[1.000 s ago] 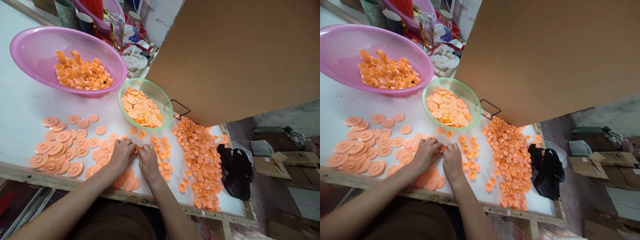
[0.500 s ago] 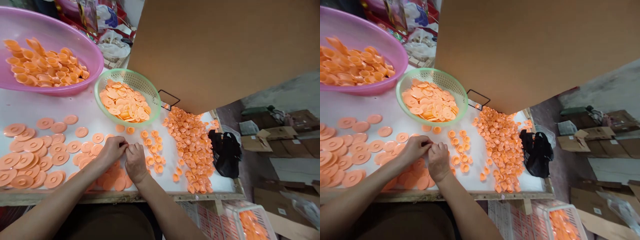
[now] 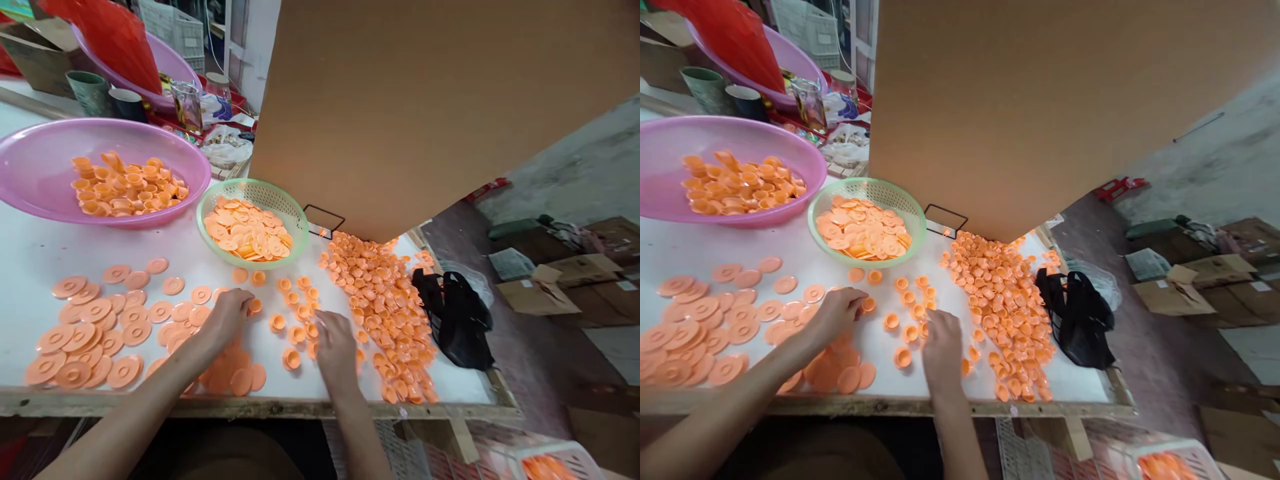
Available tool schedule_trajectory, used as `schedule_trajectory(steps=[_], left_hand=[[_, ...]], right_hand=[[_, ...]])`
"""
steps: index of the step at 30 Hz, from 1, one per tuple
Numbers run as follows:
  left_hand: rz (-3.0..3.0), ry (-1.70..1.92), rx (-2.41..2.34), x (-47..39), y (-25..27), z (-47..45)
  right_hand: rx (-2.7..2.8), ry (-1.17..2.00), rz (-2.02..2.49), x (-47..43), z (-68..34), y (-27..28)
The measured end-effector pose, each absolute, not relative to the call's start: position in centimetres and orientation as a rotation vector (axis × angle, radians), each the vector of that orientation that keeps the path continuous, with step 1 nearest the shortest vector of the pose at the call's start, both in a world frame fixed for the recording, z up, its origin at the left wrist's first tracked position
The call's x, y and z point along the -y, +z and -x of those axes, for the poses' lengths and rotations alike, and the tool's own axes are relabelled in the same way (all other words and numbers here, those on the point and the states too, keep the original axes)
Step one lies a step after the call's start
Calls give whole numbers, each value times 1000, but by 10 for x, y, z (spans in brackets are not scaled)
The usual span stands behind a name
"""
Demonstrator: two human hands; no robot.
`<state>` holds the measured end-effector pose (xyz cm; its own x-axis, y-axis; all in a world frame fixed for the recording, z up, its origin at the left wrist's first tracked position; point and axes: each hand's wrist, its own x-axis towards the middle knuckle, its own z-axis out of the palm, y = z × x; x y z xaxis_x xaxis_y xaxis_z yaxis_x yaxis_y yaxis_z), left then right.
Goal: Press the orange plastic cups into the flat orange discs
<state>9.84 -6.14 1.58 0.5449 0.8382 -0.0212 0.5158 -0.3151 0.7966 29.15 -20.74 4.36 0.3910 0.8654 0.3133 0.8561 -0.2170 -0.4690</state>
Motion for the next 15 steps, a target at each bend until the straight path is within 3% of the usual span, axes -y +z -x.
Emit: schedule_trajectory(steps=[6,11,15], left_hand=[[-2071,588,-1092,70,12,-125],[-2277,618,-1456,37,8,-105],[-2541,506,-1278,27,8,-88]], right_hand=[[1264,-50,2420,299,-366,6],[1177,-100,2376,307,-365,-10],[1028,-24,2321,302,-368,-2]])
